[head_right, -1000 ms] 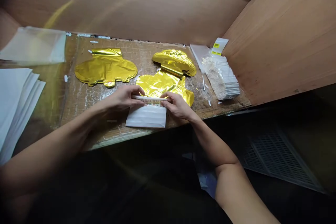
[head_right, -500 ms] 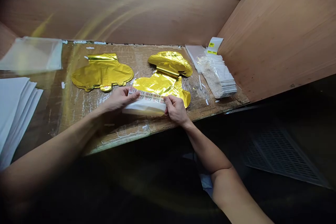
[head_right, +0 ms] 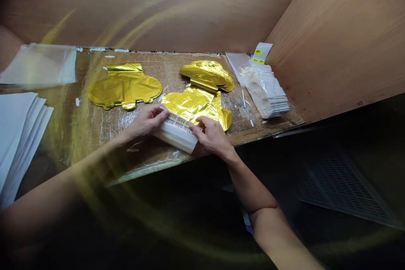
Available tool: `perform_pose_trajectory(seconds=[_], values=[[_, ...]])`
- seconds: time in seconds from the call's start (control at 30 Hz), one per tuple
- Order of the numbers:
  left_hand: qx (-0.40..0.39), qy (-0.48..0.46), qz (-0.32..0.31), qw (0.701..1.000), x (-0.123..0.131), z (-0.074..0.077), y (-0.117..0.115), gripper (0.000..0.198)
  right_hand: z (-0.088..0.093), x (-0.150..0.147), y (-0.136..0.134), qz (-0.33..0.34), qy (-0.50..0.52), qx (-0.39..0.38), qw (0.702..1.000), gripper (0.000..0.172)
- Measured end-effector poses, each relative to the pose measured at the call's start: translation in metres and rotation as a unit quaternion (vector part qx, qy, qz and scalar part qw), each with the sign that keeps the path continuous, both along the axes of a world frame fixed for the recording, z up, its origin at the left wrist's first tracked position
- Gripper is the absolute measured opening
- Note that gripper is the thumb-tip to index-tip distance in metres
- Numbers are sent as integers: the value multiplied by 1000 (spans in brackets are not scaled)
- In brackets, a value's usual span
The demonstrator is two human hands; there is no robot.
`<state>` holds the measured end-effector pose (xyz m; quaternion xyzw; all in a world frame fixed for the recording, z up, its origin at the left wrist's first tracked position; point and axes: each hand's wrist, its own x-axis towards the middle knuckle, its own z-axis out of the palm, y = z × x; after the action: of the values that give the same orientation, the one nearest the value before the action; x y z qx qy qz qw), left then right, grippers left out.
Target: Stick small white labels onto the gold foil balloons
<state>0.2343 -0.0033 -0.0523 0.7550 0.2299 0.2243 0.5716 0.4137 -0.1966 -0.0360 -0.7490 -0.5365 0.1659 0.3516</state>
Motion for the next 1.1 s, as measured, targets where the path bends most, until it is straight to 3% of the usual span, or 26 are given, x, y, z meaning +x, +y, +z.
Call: perform_pose_trajectory(seconds=[0.13, 0.37, 0.47, 0.6, 0.73, 0.83, 0.9, 1.0, 1.1], values=[[27, -12, 13, 999, 1, -2, -7, 36, -4, -2, 10, 37, 128, 36, 990, 19], [131, -32, 100, 986, 2, -12, -9, 43, -6, -3, 16, 38, 176, 43, 983, 17], [133, -30, 105, 985, 2, -14, -10, 43, -8, -5, 15, 32, 127, 64, 989, 15], [89, -36, 102, 990, 3, -16, -9, 43, -14, -7, 13, 33, -60, 130, 989, 15], [45, -34, 87, 995, 4, -17, -7, 45, -22, -8, 9, 81, -195, 107, 972, 25], [47, -12, 85, 995, 4, -18, -3, 45, -24, -8, 8, 107, -215, 148, 959, 21], [63, 1, 86, 994, 4, -17, 2, 45, -20, -8, 10, 88, -162, 199, 962, 17], [127, 13, 36, 991, 0, -12, 14, 44, -9, -1, 19, 7, -21, 212, 977, 19], [219, 9, -96, 971, -3, -8, 27, 39, -2, 10, 39, 18, 64, 102, 993, 18]])
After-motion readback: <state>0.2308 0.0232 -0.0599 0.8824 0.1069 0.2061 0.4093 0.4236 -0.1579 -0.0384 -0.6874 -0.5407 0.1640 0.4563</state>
